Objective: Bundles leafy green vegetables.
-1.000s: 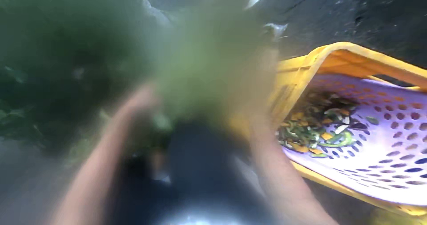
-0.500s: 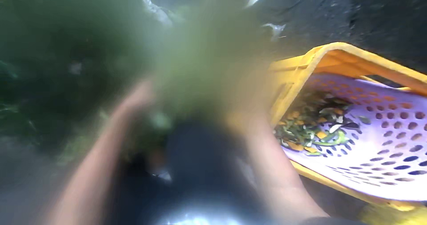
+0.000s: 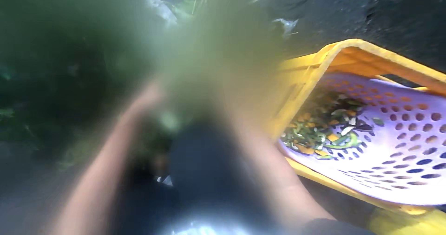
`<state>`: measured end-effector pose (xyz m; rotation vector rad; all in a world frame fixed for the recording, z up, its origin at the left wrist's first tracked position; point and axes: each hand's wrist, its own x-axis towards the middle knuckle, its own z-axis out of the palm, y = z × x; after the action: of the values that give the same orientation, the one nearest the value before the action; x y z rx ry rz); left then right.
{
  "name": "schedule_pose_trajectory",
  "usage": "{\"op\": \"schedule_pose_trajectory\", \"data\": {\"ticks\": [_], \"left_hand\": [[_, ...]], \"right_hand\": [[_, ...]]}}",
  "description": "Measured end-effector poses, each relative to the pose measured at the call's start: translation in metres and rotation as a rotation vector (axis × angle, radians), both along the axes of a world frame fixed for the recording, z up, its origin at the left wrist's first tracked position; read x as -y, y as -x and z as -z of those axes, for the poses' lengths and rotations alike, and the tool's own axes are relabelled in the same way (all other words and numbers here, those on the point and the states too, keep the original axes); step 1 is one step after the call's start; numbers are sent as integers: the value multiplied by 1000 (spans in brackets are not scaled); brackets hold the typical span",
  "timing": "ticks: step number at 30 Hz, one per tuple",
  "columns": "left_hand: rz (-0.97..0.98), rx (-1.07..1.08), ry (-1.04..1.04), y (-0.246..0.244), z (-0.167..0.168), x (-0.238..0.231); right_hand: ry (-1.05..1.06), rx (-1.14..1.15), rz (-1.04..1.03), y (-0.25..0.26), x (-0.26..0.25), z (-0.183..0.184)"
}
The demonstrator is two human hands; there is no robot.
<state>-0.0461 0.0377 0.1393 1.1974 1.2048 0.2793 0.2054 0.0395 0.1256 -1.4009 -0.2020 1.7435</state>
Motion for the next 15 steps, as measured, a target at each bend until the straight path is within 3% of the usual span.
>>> {"op": "schedule_pose_trajectory", "data": {"ticks": [5, 7, 10, 13, 15], "left_hand": [[36, -16, 43, 14, -5, 7], [11, -54, 51, 19, -3, 8], [-53, -37, 33, 21, 9, 5], [-47, 6, 25, 16, 19, 4], [-18, 55, 9, 15, 23, 1]], "right_hand": [[109, -130, 543, -54, -21, 21], [89, -164, 609, -67, -19, 20], [-183, 263, 252, -43, 1, 14], [-790, 571, -159, 0, 22, 27], [-1049, 657, -322, 22, 17, 38]]}}
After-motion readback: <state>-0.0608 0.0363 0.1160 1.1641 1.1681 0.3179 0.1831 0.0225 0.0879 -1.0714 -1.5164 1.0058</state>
